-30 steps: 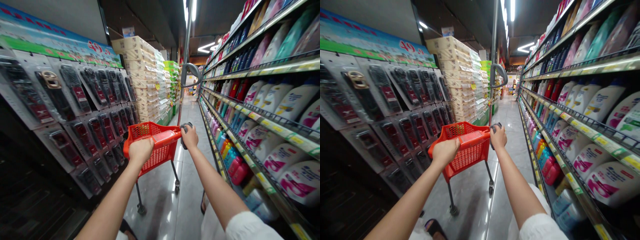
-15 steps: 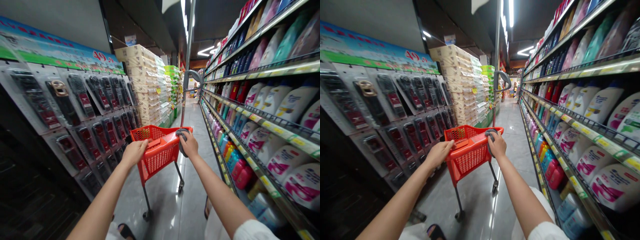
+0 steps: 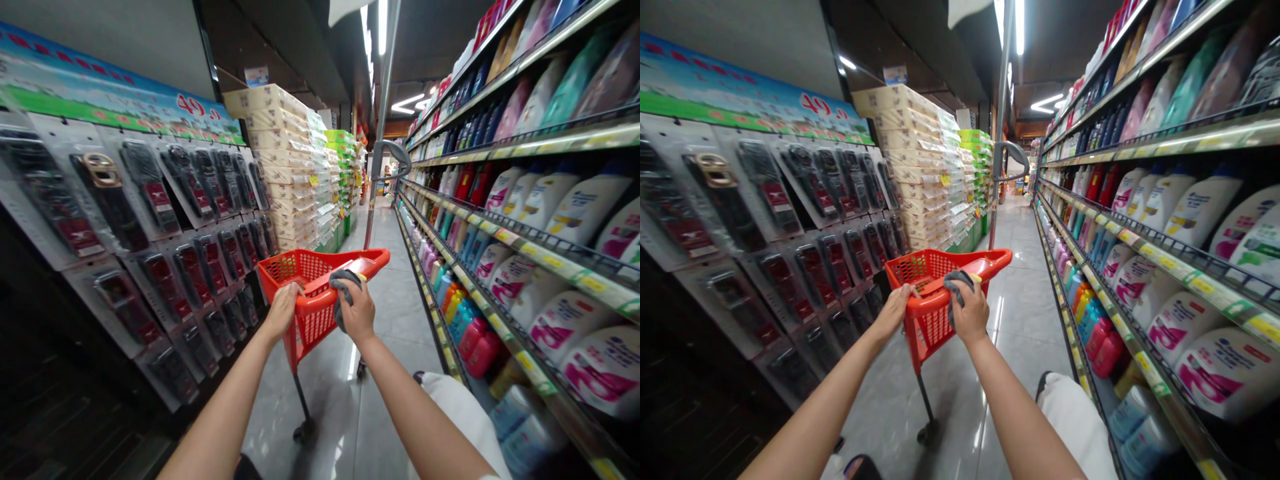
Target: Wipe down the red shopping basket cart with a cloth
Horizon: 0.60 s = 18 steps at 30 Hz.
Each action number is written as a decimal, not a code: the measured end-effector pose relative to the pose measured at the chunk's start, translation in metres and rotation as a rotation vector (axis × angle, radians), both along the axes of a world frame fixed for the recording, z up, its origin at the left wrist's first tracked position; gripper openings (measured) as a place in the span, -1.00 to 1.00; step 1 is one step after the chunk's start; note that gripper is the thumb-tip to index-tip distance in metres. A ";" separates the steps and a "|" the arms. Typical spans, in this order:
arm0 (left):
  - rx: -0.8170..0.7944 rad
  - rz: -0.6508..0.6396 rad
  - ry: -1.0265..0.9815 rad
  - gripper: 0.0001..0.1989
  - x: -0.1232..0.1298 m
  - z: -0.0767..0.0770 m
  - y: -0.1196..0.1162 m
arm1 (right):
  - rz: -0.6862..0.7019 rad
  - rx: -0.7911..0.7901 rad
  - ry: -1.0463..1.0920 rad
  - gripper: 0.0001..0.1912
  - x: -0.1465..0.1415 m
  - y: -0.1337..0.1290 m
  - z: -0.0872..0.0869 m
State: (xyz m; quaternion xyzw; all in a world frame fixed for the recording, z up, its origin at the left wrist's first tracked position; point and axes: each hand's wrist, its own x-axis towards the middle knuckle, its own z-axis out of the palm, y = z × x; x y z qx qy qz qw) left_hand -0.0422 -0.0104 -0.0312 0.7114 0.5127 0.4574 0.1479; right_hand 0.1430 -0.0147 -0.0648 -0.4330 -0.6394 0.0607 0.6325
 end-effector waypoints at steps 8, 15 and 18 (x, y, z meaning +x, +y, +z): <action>-0.104 -0.073 -0.047 -0.07 0.038 0.005 0.001 | -0.124 0.031 0.201 -0.71 -0.013 -0.011 -0.007; -0.179 -0.166 -0.073 -0.16 0.025 0.008 0.000 | 0.023 0.003 0.041 -0.70 0.024 -0.004 -0.009; -0.191 -0.080 0.037 -0.31 0.011 0.003 0.010 | -0.038 -0.048 0.129 -0.69 0.036 0.006 -0.001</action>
